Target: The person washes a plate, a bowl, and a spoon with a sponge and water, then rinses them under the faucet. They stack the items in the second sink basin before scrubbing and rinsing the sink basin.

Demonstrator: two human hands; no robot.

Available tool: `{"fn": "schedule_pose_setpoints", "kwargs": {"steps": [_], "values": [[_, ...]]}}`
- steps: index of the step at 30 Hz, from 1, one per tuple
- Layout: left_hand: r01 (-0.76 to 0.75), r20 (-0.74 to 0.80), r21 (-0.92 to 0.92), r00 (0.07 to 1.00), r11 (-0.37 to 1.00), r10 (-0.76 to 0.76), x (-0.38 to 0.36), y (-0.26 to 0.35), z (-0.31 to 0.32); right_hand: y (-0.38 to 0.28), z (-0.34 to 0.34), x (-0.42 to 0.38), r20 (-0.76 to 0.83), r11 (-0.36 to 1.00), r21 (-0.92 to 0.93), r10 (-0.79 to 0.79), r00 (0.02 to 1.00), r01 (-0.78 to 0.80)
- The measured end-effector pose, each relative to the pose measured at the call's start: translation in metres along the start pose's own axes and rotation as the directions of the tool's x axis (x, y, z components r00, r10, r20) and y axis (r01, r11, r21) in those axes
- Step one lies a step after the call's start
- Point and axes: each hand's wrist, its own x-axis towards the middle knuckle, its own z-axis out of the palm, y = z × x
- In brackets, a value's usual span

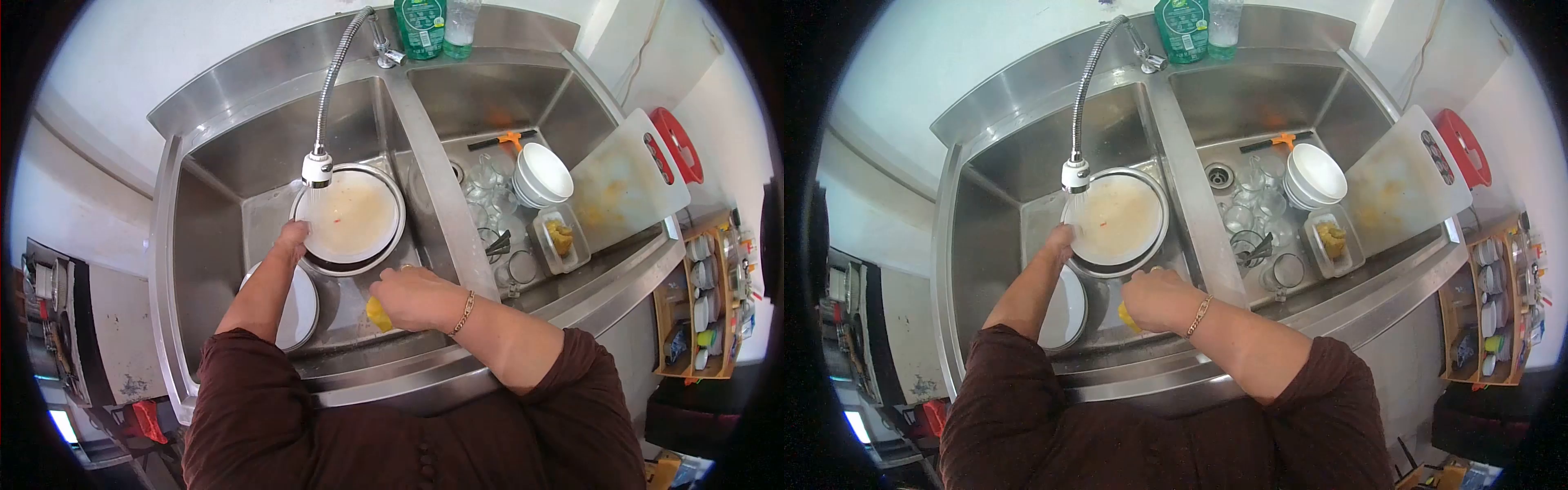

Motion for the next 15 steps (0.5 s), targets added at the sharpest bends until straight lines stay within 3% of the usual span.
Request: {"fn": "schedule_pose_setpoints", "kwargs": {"steps": [2,4,6,10,13,15], "values": [[0.0,0.032,-0.001,0.999,1.0,0.0,-0.017,0.019,0.023,0.002,0.005,0.003,-0.058,1.0,-0.01,-0.012,0.998,0.012],[0.01,0.065,-0.008,0.998,1.0,-0.009,-0.033,0.037,0.045,0.001,0.0,0.001,-0.014,1.0,0.013,0.003,1.0,-0.003],[0.121,0.023,0.126,0.992,0.985,-0.125,-0.051,0.062,0.063,0.001,-0.001,0.001,0.031,0.999,0.03,0.01,0.999,-0.011],[0.123,0.066,0.141,0.989,0.982,-0.133,-0.062,0.084,0.074,0.0,0.001,-0.001,-0.013,1.0,0.03,0.003,1.0,-0.003],[0.113,0.124,0.23,0.982,0.967,-0.144,-0.072,0.11,0.079,0.0,-0.002,-0.001,0.001,1.0,0.014,0.011,1.0,-0.011],[0.147,0.125,0.418,0.968,0.896,-0.218,-0.072,0.127,0.075,-0.002,-0.002,-0.001,-0.005,1.0,0.011,0.008,1.0,-0.007]]}}
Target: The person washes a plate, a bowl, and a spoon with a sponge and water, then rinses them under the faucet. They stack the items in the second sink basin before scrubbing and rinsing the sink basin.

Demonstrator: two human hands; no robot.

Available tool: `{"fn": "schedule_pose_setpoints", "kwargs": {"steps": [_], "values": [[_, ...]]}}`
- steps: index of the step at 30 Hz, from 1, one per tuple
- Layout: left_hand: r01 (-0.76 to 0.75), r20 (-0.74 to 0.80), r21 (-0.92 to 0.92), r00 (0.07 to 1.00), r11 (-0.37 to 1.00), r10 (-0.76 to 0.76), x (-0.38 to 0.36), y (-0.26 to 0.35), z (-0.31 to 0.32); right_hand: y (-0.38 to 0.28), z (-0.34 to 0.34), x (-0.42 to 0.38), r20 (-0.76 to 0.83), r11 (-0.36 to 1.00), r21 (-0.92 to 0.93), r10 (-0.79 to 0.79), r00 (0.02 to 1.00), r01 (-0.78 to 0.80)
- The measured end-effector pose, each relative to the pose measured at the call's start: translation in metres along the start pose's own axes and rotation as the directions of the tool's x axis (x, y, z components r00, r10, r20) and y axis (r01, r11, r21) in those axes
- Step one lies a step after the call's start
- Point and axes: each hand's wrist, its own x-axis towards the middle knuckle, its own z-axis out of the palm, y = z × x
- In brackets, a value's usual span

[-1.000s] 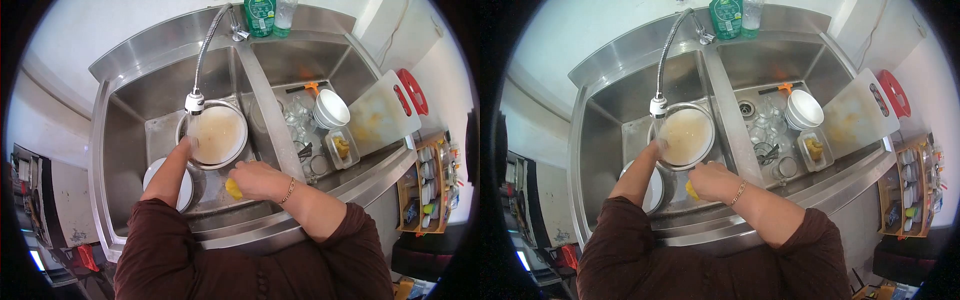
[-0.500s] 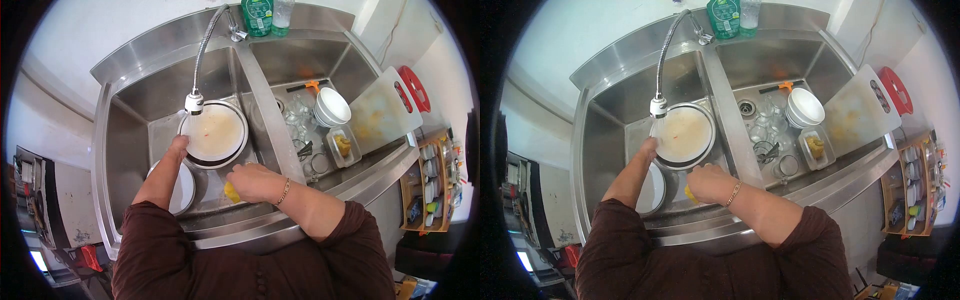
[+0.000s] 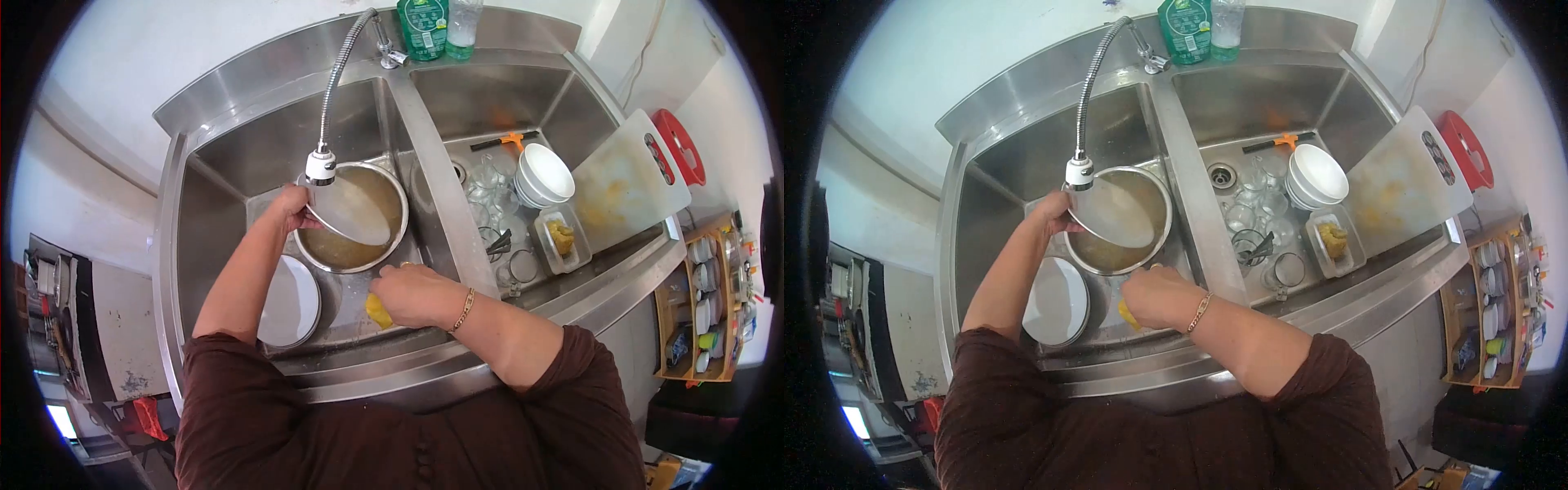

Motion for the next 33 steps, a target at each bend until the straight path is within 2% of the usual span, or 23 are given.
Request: {"fn": "schedule_pose_setpoints", "kwargs": {"steps": [1,2,3,4,5,6,8,9,10,12,16,18,20,22,23,25,26,27,28,32,33], "values": [[0.017,-0.113,0.066,0.994,0.998,-0.009,-0.032,0.018,0.015,0.001,-0.001,0.0,-0.017,0.999,0.037,-0.017,1.0,0.018],[0.011,-0.119,0.064,0.993,0.998,-0.004,-0.043,0.019,0.023,0.002,-0.003,0.0,-0.036,0.997,0.07,-0.035,0.999,0.037],[-0.053,-0.242,0.084,0.968,0.995,0.072,-0.054,0.017,0.027,0.004,-0.003,0.002,-0.038,0.997,0.064,-0.042,0.998,0.044],[-0.113,-0.36,0.112,0.921,0.987,0.146,-0.063,0.013,0.027,0.007,-0.002,0.006,-0.12,0.987,0.146,-0.052,0.991,0.069],[-0.113,-0.369,0.163,0.914,0.98,0.167,-0.067,0.006,0.021,0.008,-0.002,0.01,-0.2,0.969,0.224,-0.057,0.978,0.102],[-0.119,-0.379,0.158,0.909,0.98,0.172,-0.07,-0.004,0.016,0.006,-0.002,0.013,-0.201,0.971,0.214,-0.068,0.977,0.111],[-0.27,-0.368,0.054,0.89,0.961,0.27,-0.077,-0.022,0.006,0.002,-0.003,0.017,-0.455,0.938,0.323,0.038,0.89,0.126],[-0.267,-0.377,0.021,0.89,0.963,0.255,-0.084,-0.029,0.0,-0.002,0.001,0.024,-0.479,0.891,0.441,0.132,0.868,0.108],[-0.276,-0.385,0.017,0.886,0.961,0.261,-0.091,-0.035,-0.002,-0.008,0.006,0.03,-0.482,0.895,0.432,0.122,0.868,0.114],[-0.325,-0.363,-0.173,0.899,0.93,0.246,-0.105,-0.047,-0.006,-0.023,0.015,0.039,-0.527,0.87,0.467,0.131,0.84,0.158],[-0.387,-0.388,-0.311,0.885,0.868,0.256,-0.141,-0.056,0.006,-0.057,0.023,0.056,-0.56,0.878,0.414,0.038,0.828,0.239],[-0.385,-0.447,-0.361,0.871,0.85,0.205,-0.148,-0.062,0.007,-0.072,0.025,0.074,-0.71,0.852,0.253,-0.159,0.686,0.459],[-0.401,-0.44,-0.359,0.869,0.843,0.226,-0.156,-0.065,0.003,-0.079,0.027,0.1,-0.716,0.816,0.262,-0.194,0.671,0.515],[-0.423,-0.418,-0.352,0.869,0.835,0.264,-0.161,-0.064,-0.001,-0.064,0.027,0.138,-0.806,0.874,-0.084,-0.341,0.483,0.478],[-0.431,-0.461,-0.321,0.849,0.843,0.258,-0.163,-0.064,-0.003,-0.051,0.026,0.152,-0.805,0.873,-0.087,-0.345,0.482,0.481],[-0.437,-0.51,-0.293,0.824,0.85,0.248,-0.161,-0.069,-0.01,-0.028,0.022,0.164,-0.775,0.99,-0.043,-0.12,0.62,0.138],[-0.464,-0.553,-0.222,0.784,0.857,0.281,-0.154,-0.076,-0.014,-0.025,0.027,0.16,-0.771,0.988,-0.046,-0.128,0.624,0.147],[-0.485,-0.59,-0.151,0.743,0.862,0.314,-0.151,-0.081,-0.018,-0.028,0.028,0.147,-0.621,0.997,0.076,0.031,0.783,0.02],[-0.486,-0.594,-0.158,0.742,0.86,0.31,-0.15,-0.081,-0.017,-0.033,0.032,0.137,-0.429,0.978,0.161,0.192,0.883,-0.134],[-0.443,-0.654,-0.106,0.705,0.89,0.273,-0.139,-0.066,-0.01,-0.079,0.061,0.139,-0.325,0.971,0.215,0.175,0.93,-0.107],[-0.407,-0.667,-0.061,0.696,0.911,0.266,-0.138,-0.065,-0.011,-0.087,0.062,0.152,-0.557,0.976,0.205,0.055,0.829,0.073]]}}
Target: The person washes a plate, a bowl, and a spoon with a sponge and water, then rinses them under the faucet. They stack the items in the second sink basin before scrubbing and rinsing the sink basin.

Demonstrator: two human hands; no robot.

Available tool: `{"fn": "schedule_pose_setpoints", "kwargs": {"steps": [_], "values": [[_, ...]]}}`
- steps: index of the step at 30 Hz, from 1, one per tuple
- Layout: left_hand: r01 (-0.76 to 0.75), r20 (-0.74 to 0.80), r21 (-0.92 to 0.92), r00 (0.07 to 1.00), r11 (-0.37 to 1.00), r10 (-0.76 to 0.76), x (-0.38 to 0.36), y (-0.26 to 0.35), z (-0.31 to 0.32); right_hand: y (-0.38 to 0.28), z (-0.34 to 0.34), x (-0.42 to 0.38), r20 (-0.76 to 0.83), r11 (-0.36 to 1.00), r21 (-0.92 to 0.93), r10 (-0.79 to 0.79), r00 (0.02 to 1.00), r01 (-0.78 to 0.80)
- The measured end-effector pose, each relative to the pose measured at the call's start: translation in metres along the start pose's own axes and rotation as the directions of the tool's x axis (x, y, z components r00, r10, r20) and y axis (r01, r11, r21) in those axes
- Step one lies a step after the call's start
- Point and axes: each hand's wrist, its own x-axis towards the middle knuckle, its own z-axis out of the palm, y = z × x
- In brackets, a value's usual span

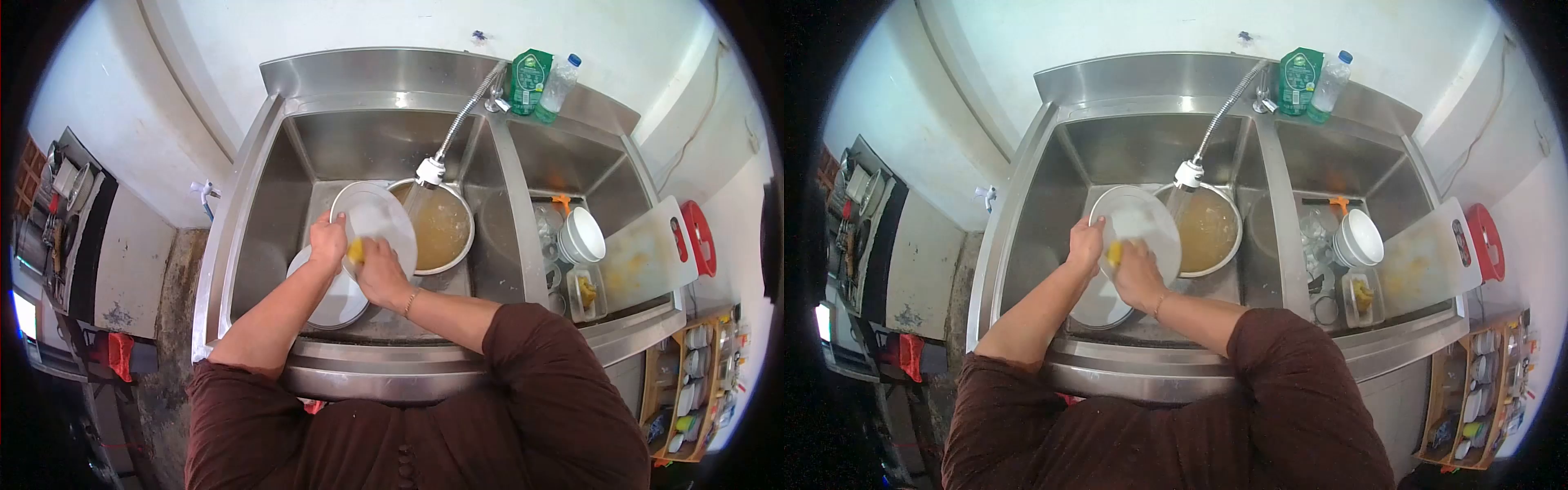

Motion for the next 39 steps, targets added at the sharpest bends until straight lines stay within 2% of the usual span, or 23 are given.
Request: {"fn": "schedule_pose_setpoints", "kwargs": {"steps": [1,2,4,6,7,9,10,12,13,16,18,19,21,23,24,26,27,29,31,32,34,35,39], "values": [[0.003,-0.016,0.063,1.0,0.998,-0.002,0.001,0.0,0.0,-0.003,0.004,0.009,-0.23,0.984,0.054,-0.154,0.961,0.171],[0.005,-0.015,0.064,1.0,0.998,-0.004,0.002,-0.002,0.001,0.002,0.0,0.022,-0.228,0.984,0.056,-0.151,0.962,0.168],[-0.022,0.086,-0.036,0.996,0.999,0.026,0.003,-0.006,0.001,0.018,-0.018,0.053,-0.428,0.896,-0.354,-0.41,0.805,0.268],[-0.038,0.108,-0.089,0.993,0.995,0.047,0.009,-0.014,0.002,0.05,-0.021,0.067,-0.342,0.948,-0.314,-0.167,0.925,0.056],[-0.042,0.129,-0.139,0.99,0.989,0.06,0.003,-0.005,0.001,0.053,-0.025,0.059,-0.339,0.948,-0.312,-0.171,0.925,0.06],[-0.091,0.104,-0.07,0.99,0.993,0.098,-0.001,0.0,0.003,0.054,-0.025,0.03,-0.176,0.964,-0.242,0.067,0.982,-0.109],[-0.046,0.071,-0.055,0.996,0.997,0.05,0.004,-0.005,0.003,0.051,-0.018,0.017,-0.168,0.963,-0.245,0.068,0.983,-0.109],[0.0,0.034,-0.045,0.999,0.999,0.001,0.007,-0.008,0.004,0.039,-0.002,0.001,0.051,0.999,-0.027,0.032,0.998,-0.031],[-0.031,0.011,-0.005,0.999,1.0,0.031,0.004,-0.003,0.005,0.026,0.001,0.006,0.053,0.999,-0.028,0.032,0.998,-0.03],[-0.015,0.023,-0.01,1.0,1.0,0.016,0.013,-0.007,0.002,0.004,0.003,0.031,-0.191,0.976,0.112,-0.161,0.968,0.184],[0.035,0.055,-0.058,0.998,0.998,-0.031,0.02,-0.012,0.0,0.013,-0.011,0.065,-0.291,0.963,-0.17,-0.254,0.922,0.211],[-0.041,0.064,-0.005,0.997,0.999,0.042,0.021,-0.013,0.0,0.024,-0.012,0.066,-0.29,0.962,-0.169,-0.258,0.922,0.215],[-0.103,0.068,0.045,0.993,0.994,0.1,0.022,-0.02,-0.003,0.051,-0.011,0.063,-0.362,0.982,-0.183,-0.022,0.932,-0.048],[-0.296,0.0,0.056,0.955,0.954,0.296,0.026,-0.021,0.001,0.066,0.007,0.035,-0.234,0.971,-0.233,-0.001,0.972,-0.056],[-0.292,-0.003,0.052,0.956,0.955,0.292,0.027,-0.018,0.0,0.069,0.016,0.019,-0.108,0.958,-0.28,0.034,0.994,-0.063],[-0.193,-0.034,0.085,0.98,0.977,0.197,0.024,-0.009,0.0,0.025,0.006,-0.003,0.11,1.0,0.017,-0.001,0.994,0.0],[-0.191,-0.029,0.087,0.981,0.978,0.194,0.024,-0.01,0.001,0.011,0.009,0.0,0.11,1.0,0.017,0.005,0.994,-0.007],[-0.15,-0.049,0.054,0.987,0.987,0.153,0.024,-0.011,0.0,-0.009,0.011,0.02,-0.09,0.971,0.235,-0.03,0.995,0.051],[-0.123,-0.003,0.051,0.992,0.991,0.123,0.019,-0.011,-0.002,0.01,0.01,0.053,-0.386,0.944,0.027,-0.293,0.875,0.328],[-0.095,0.04,0.041,0.995,0.995,0.093,0.018,-0.01,-0.002,0.021,0.003,0.062,-0.389,0.943,0.026,-0.295,0.873,0.331],[-0.162,0.024,-0.021,0.986,0.987,0.162,0.024,-0.017,0.002,0.043,-0.015,0.071,-0.368,0.95,-0.297,-0.203,0.908,0.093],[-0.218,0.007,-0.083,0.976,0.972,0.219,0.026,-0.023,0.005,0.048,-0.015,0.063,-0.362,0.95,-0.298,-0.203,0.91,0.093],[-0.126,-0.036,-0.026,0.991,0.992,0.125,0.01,0.0,0.002,0.039,-0.005,0.016,0.132,0.998,0.018,0.061,0.989,-0.063]]}}
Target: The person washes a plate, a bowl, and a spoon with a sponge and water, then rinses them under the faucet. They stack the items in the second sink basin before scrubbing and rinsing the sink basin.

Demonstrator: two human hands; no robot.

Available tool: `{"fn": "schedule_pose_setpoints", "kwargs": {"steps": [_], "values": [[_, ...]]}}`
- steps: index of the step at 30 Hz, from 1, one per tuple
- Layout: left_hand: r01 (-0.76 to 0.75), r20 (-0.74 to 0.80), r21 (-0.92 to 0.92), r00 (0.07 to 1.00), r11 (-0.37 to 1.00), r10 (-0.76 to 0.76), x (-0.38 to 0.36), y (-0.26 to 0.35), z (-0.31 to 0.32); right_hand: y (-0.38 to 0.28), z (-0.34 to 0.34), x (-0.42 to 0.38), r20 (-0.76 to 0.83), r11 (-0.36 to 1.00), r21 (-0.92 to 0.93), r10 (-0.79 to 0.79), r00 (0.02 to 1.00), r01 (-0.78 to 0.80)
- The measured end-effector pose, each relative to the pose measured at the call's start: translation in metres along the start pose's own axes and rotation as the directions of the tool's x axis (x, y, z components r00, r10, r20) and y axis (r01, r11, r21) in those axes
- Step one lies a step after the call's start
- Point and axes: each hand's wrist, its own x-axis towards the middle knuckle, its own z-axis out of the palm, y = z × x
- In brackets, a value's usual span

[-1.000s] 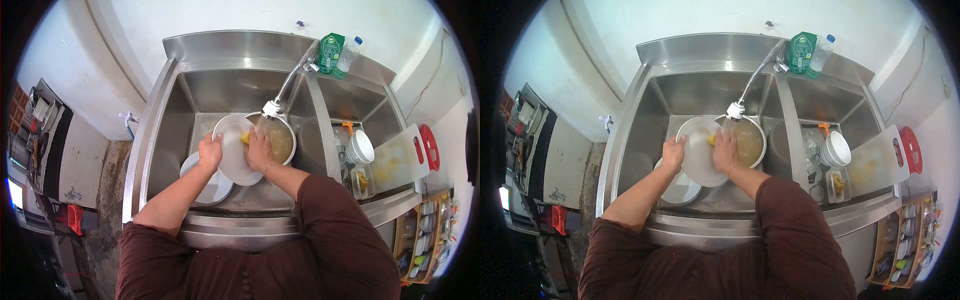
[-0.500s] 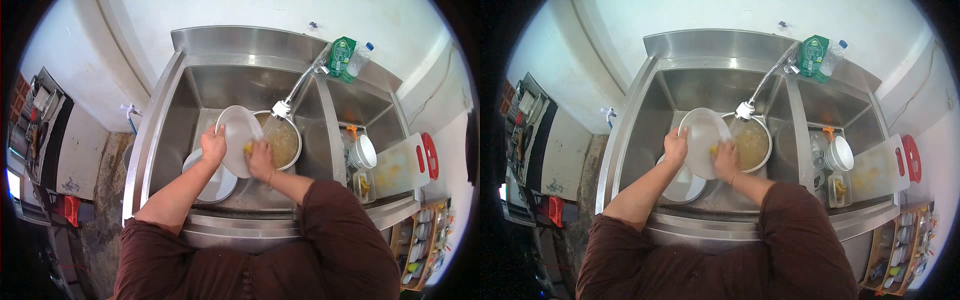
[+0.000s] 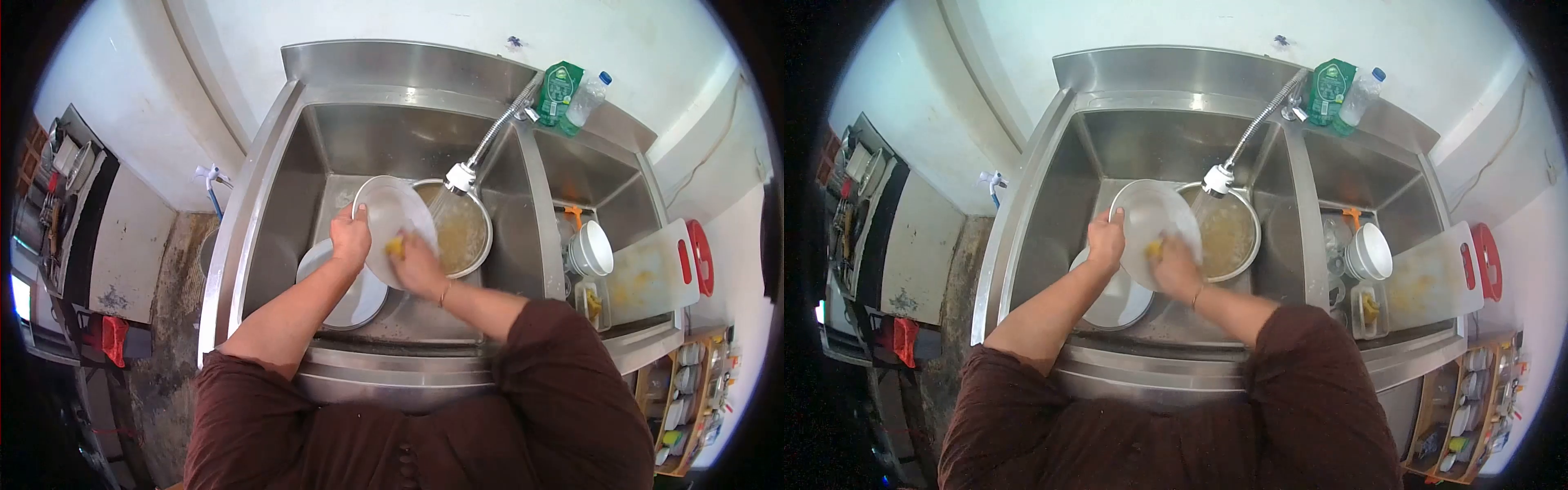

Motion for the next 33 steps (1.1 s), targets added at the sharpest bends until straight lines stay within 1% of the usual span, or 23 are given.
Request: {"fn": "schedule_pose_setpoints", "kwargs": {"steps": [2,3,5,6,8,9,11,14,15,16,17,18,19,21,22,23,24,25,28,30,31,32,33], "values": [[-0.02,0.002,0.128,1.0,0.992,0.02,0.005,-0.006,-0.001,-0.053,0.003,-0.018,0.058,0.97,0.209,0.119,0.991,-0.129],[-0.026,0.009,0.134,1.0,0.991,0.025,0.01,-0.01,-0.002,-0.062,0.004,-0.01,0.051,0.968,0.215,0.122,0.991,-0.13],[0.114,0.012,-0.04,0.994,0.993,-0.113,0.019,-0.017,-0.008,-0.071,-0.002,0.008,0.034,0.943,0.324,0.06,0.998,-0.068],[0.113,0.016,-0.036,0.994,0.993,-0.112,0.022,-0.018,-0.01,-0.064,0.002,0.014,0.031,0.942,0.327,0.063,0.998,-0.07],[0.032,-0.035,-0.077,0.999,0.997,-0.034,0.027,-0.019,-0.014,-0.043,0.016,0.024,-0.107,0.974,0.188,-0.104,0.989,0.123],[0.084,-0.045,-0.095,0.995,0.992,-0.089,0.029,-0.015,-0.018,-0.037,0.015,0.017,-0.097,0.975,0.186,-0.104,0.99,0.121],[0.079,-0.056,-0.05,0.995,0.996,-0.082,0.026,-0.002,-0.022,-0.027,0.009,-0.001,-0.07,0.974,0.01,-0.223,0.972,0.224],[0.094,-0.042,-0.054,0.994,0.994,-0.097,0.022,-0.009,-0.015,-0.061,-0.004,-0.033,-0.055,0.957,0.083,-0.274,0.96,0.278],[0.111,-0.043,-0.061,0.993,0.992,-0.113,0.02,-0.009,-0.013,-0.069,-0.007,-0.042,-0.1,0.963,-0.013,-0.269,0.958,0.269],[0.126,-0.047,-0.069,0.991,0.99,-0.129,0.02,-0.009,-0.013,-0.057,-0.007,-0.039,-0.101,0.963,-0.013,-0.271,0.957,0.271],[0.126,-0.047,-0.067,0.99,0.99,-0.13,0.024,-0.009,-0.017,-0.033,-0.005,-0.033,-0.097,0.925,-0.077,-0.378,0.921,0.371],[0.185,0.037,-0.143,0.983,0.972,-0.182,0.033,-0.007,-0.024,-0.016,-0.007,-0.028,-0.086,0.874,-0.142,-0.479,0.873,0.465],[0.249,0.127,-0.213,0.966,0.945,-0.226,0.037,-0.006,-0.027,-0.008,-0.012,-0.025,-0.087,0.875,-0.142,-0.477,0.874,0.463],[0.314,0.129,-0.298,0.949,0.901,-0.288,0.035,-0.007,-0.023,0.001,-0.02,-0.017,-0.077,0.861,-0.263,-0.468,0.88,0.434],[0.375,0.136,-0.38,0.927,0.845,-0.35,0.034,-0.009,-0.02,-0.016,-0.027,-0.016,-0.076,0.862,-0.263,-0.466,0.881,0.434],[0.283,0.047,-0.229,0.959,0.932,-0.28,0.034,-0.025,-0.012,-0.047,-0.038,-0.017,-0.007,0.93,-0.181,-0.328,0.945,0.321],[0.283,0.048,-0.226,0.959,0.932,-0.28,0.027,-0.024,-0.008,-0.065,-0.042,-0.017,0.073,0.975,-0.107,-0.186,0.98,0.193],[0.238,0.056,-0.193,0.971,0.952,-0.231,0.021,-0.022,-0.004,-0.066,-0.037,-0.018,0.074,0.976,-0.104,-0.185,0.98,0.192],[0.239,0.122,-0.165,0.968,0.957,-0.22,0.009,0.007,-0.017,-0.045,-0.015,-0.024,-0.029,0.964,0.031,-0.262,0.965,0.263],[0.391,0.365,-0.166,0.877,0.905,-0.313,0.022,0.021,-0.033,-0.015,-0.019,-0.027,-0.183,0.774,-0.279,-0.624,0.759,0.569],[0.406,0.338,-0.161,0.879,0.9,-0.336,0.017,0.028,-0.032,-0.01,-0.026,-0.023,-0.219,0.759,-0.26,-0.649,0.729,0.597],[0.402,0.336,-0.162,0.881,0.901,-0.332,0.02,0.017,-0.025,-0.01,-0.026,-0.017,-0.221,0.756,-0.261,-0.652,0.726,0.6],[0.269,0.199,-0.206,0.953,0.941,-0.229,0.024,-0.006,-0.013,-0.018,-0.028,-0.014,-0.164,0.848,-0.147,-0.529,0.833,0.51]]}}
